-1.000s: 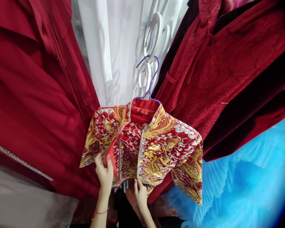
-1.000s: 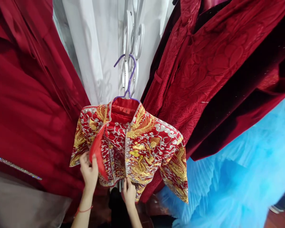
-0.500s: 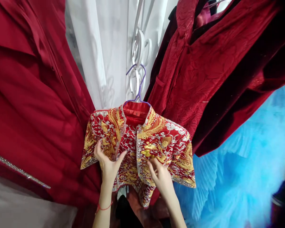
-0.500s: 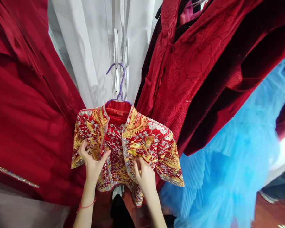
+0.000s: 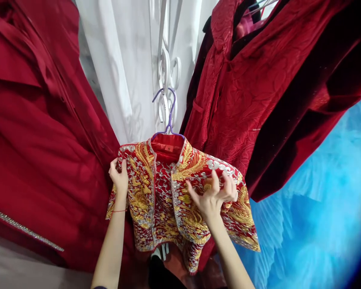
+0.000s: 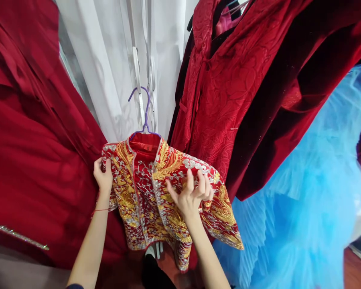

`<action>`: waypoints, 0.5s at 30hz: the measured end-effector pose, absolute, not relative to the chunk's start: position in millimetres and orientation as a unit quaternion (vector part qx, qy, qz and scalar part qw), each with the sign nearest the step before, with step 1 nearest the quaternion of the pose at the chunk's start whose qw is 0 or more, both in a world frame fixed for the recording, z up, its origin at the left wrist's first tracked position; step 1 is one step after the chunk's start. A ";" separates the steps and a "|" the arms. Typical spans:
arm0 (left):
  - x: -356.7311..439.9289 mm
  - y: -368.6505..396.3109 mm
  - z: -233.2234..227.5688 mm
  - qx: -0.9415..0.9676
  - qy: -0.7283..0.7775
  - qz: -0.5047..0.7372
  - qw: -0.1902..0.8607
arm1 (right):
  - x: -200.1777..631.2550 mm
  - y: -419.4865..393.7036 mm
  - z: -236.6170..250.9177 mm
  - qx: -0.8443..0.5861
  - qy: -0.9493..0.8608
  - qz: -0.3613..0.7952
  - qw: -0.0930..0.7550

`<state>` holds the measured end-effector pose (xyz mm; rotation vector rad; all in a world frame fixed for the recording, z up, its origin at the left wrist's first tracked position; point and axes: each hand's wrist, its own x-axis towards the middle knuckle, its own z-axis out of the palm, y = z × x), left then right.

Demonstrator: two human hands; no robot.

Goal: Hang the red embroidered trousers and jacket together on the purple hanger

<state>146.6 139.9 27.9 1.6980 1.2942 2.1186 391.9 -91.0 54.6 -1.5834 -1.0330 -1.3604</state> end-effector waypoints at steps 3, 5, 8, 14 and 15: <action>141.6 143.8 33.1 0.554 0.417 0.720 0.033 | 398.7 -84.0 60.6 -0.660 -0.369 -0.511 0.409; 136.8 144.8 38.9 0.532 0.417 0.736 -0.001 | 406.5 -79.8 66.0 -0.676 -0.373 -0.484 0.413; 128.4 154.0 58.7 0.479 0.421 0.770 -0.008 | 421.0 -73.1 69.5 -0.684 -0.386 -0.470 0.403; 109.2 172.7 125.1 0.529 0.361 0.700 0.318 | 453.8 -69.1 68.3 -0.628 -0.419 -0.499 0.426; 106.8 169.3 130.5 0.550 0.348 0.657 0.380 | 457.8 -70.0 69.5 -0.619 -0.427 -0.488 0.443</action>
